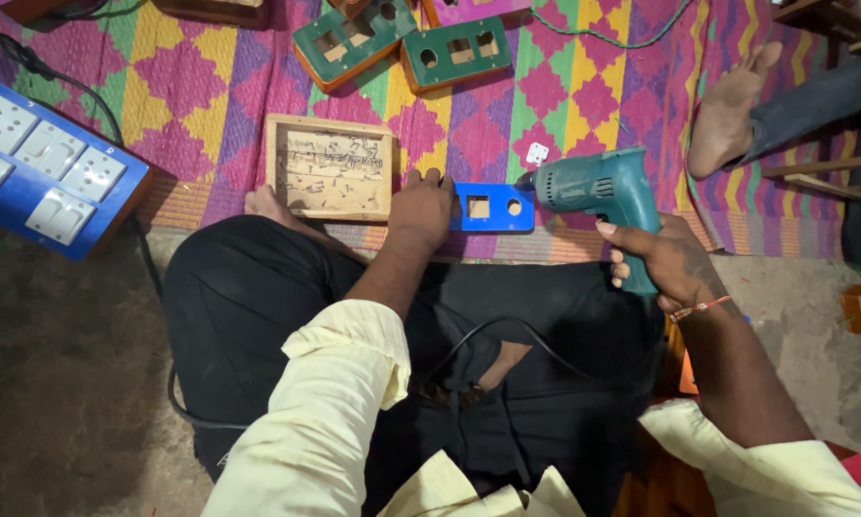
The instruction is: The person uses a corded drill to drive screws into colorful plastic electrical switchboard frames. They handle multiple frames in red, blue, and yellow, securing them to wooden backplates while sitting on a mat.
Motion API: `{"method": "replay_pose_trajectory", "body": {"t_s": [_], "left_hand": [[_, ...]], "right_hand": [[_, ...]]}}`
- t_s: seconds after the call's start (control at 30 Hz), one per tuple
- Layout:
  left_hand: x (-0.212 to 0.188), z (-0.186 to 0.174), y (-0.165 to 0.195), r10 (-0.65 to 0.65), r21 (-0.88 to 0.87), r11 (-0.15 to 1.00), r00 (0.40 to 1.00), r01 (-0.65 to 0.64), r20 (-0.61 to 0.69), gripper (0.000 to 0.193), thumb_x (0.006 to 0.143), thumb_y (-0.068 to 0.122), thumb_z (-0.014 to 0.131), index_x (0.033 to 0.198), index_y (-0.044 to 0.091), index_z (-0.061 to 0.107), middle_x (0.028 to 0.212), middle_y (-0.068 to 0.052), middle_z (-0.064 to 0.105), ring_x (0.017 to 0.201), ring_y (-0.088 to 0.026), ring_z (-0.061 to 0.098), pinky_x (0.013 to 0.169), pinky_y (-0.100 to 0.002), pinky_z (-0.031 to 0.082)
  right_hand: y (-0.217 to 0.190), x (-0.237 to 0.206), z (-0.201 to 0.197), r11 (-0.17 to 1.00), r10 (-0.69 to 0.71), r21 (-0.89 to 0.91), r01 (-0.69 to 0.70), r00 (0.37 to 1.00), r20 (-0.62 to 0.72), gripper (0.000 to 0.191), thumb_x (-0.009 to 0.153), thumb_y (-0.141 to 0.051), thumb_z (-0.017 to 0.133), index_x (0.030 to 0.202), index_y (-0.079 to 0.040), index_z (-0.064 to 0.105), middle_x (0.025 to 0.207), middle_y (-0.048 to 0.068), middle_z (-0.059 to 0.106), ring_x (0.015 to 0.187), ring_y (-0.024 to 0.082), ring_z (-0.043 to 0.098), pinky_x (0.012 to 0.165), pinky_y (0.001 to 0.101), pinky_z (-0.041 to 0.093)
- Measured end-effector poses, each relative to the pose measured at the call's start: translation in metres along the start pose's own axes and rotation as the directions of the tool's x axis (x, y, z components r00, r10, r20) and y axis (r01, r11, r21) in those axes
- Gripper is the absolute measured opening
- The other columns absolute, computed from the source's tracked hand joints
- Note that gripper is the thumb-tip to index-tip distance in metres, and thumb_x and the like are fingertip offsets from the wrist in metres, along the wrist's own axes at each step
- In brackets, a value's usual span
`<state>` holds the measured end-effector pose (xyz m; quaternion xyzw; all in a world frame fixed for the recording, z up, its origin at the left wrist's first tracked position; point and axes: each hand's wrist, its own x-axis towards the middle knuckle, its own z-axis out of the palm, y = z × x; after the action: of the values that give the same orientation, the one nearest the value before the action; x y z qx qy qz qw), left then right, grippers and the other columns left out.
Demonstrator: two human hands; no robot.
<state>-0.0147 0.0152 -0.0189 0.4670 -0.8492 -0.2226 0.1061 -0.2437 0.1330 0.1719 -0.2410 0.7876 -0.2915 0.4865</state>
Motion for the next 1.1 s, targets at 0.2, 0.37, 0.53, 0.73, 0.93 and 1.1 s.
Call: {"method": "replay_pose_trajectory", "body": {"t_s": [0.2,0.37,0.53,0.73,0.93,1.1], "left_hand": [[-0.0003,0.0018,-0.0011,-0.018,-0.016,1.0,0.999,0.018,0.027,0.029,0.093,0.021,0.058,0.116,0.007,0.069,0.115,-0.011,0.064,0.109,-0.033,0.061,0.085,-0.042,0.056],[0.0,0.0027,-0.001,-0.004,0.0,1.0,1.0,0.004,-0.017,0.029,0.093,0.018,0.06,0.119,0.009,0.069,0.115,-0.01,0.064,0.109,-0.032,0.061,0.086,-0.042,0.057],[-0.0002,0.0011,-0.0012,-0.027,-0.025,0.999,0.999,0.028,0.036,0.031,0.091,0.023,0.062,0.118,0.008,0.068,0.116,-0.01,0.064,0.11,-0.032,0.06,0.087,-0.042,0.056],[0.0004,0.0008,-0.0004,-0.027,-0.003,1.0,0.999,0.027,0.032,0.034,0.091,0.02,0.061,0.122,0.009,0.067,0.118,-0.009,0.063,0.112,-0.032,0.06,0.086,-0.041,0.056],[0.001,-0.0008,-0.0001,-0.024,0.002,1.0,0.999,0.024,0.045,0.035,0.091,0.02,0.06,0.124,0.008,0.067,0.119,-0.01,0.063,0.112,-0.032,0.06,0.087,-0.041,0.056],[0.0007,-0.0017,0.0,-0.038,-0.015,0.999,0.998,0.039,0.059,0.032,0.092,0.021,0.06,0.121,0.008,0.068,0.119,-0.01,0.063,0.113,-0.033,0.059,0.088,-0.042,0.056]], "right_hand": [[0.0001,-0.0008,-0.0024,1.0,0.015,-0.019,-0.015,1.0,-0.004,0.032,0.087,-0.02,0.076,0.11,0.0,0.065,0.071,0.003,0.057,0.052,0.012,0.055,0.049,0.031,0.05],[0.0039,0.0028,-0.0034,1.0,0.02,0.0,-0.02,1.0,0.001,0.032,0.087,-0.021,0.076,0.109,0.0,0.065,0.07,0.003,0.057,0.052,0.012,0.055,0.049,0.0313,0.05],[0.0054,0.0038,-0.0044,1.0,0.017,-0.007,-0.017,1.0,-0.009,0.031,0.087,-0.02,0.077,0.108,0.0,0.065,0.071,0.004,0.057,0.052,0.013,0.055,0.049,0.032,0.049],[0.0044,0.0026,-0.004,1.0,0.029,0.0,-0.029,1.0,-0.012,0.032,0.087,-0.019,0.076,0.109,0.0,0.065,0.071,0.003,0.057,0.052,0.013,0.055,0.049,0.0317,0.05],[0.0035,0.0004,-0.003,1.0,0.023,0.013,-0.023,1.0,0.006,0.032,0.087,-0.019,0.075,0.111,0.0,0.065,0.071,0.003,0.057,0.052,0.012,0.055,0.049,0.031,0.05],[0.0031,0.0008,-0.0026,1.0,0.023,-0.016,-0.023,1.0,-0.004,0.032,0.088,-0.019,0.075,0.112,0.0,0.066,0.071,0.004,0.057,0.052,0.012,0.055,0.05,0.0313,0.05]]}}
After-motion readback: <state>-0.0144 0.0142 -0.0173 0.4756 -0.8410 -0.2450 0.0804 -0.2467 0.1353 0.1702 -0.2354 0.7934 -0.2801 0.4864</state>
